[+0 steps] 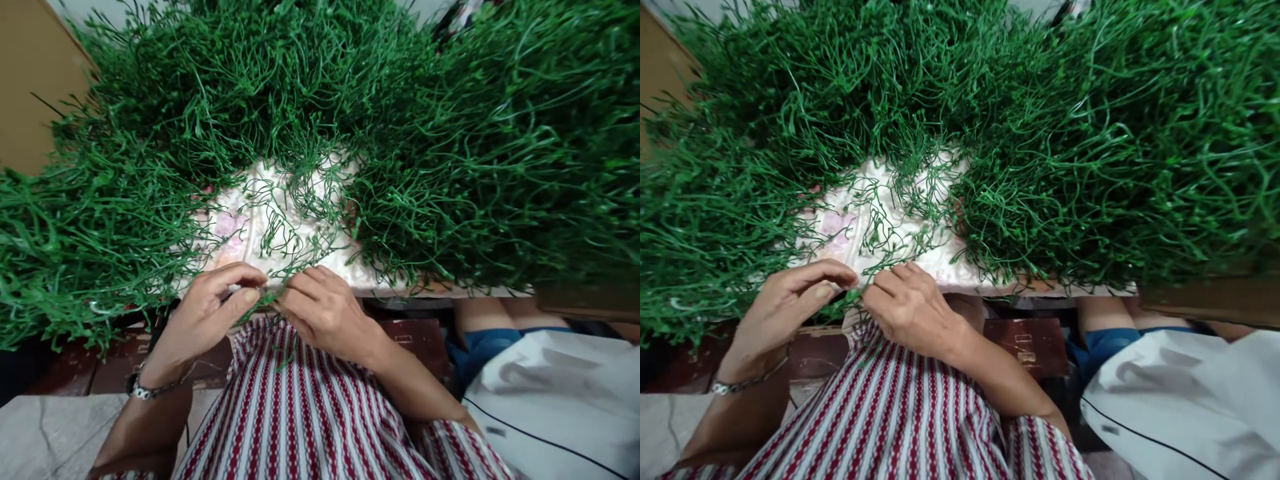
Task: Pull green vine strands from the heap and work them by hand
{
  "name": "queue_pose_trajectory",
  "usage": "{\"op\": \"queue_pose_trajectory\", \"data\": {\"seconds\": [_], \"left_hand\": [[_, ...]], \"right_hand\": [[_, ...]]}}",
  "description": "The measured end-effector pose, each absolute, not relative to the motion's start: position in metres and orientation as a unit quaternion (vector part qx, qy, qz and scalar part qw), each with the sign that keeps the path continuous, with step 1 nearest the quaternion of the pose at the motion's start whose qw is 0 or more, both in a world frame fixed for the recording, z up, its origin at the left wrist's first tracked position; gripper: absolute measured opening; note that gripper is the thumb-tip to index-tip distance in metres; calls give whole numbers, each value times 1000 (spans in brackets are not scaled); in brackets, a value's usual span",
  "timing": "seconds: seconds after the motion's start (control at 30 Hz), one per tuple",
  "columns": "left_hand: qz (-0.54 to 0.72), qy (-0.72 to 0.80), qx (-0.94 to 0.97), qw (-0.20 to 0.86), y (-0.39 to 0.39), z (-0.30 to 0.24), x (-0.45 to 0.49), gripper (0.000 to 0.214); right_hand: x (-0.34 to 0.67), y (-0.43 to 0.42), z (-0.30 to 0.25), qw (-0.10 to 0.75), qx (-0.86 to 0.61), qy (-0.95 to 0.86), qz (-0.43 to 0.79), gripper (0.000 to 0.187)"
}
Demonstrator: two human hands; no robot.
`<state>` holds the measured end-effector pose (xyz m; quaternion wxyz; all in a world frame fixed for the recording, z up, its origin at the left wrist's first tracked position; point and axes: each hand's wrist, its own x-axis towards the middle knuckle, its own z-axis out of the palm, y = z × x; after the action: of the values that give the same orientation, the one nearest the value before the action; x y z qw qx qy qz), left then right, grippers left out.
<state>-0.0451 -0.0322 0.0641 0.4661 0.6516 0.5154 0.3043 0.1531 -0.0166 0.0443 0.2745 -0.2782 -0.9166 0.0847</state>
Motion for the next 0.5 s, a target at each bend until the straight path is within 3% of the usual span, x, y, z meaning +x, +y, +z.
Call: {"op": "queue_pose_trajectory", "data": {"seconds": [0.1,0.2,0.37,0.5], "left_hand": [[252,517,668,471,-26,63,-32,21],[312,508,638,488,-27,51,-20,16],[396,529,579,478,-33,37,-17,11],[407,510,494,575,-32,34,-21,15]], "right_hand": [[148,-21,37,286,-264,-921,24,20],[146,-24,29,283,-269,-921,3,20],[155,-26,26,293,-256,-920,50,14],[168,-23,33,379,-262,-880,112,20]]}}
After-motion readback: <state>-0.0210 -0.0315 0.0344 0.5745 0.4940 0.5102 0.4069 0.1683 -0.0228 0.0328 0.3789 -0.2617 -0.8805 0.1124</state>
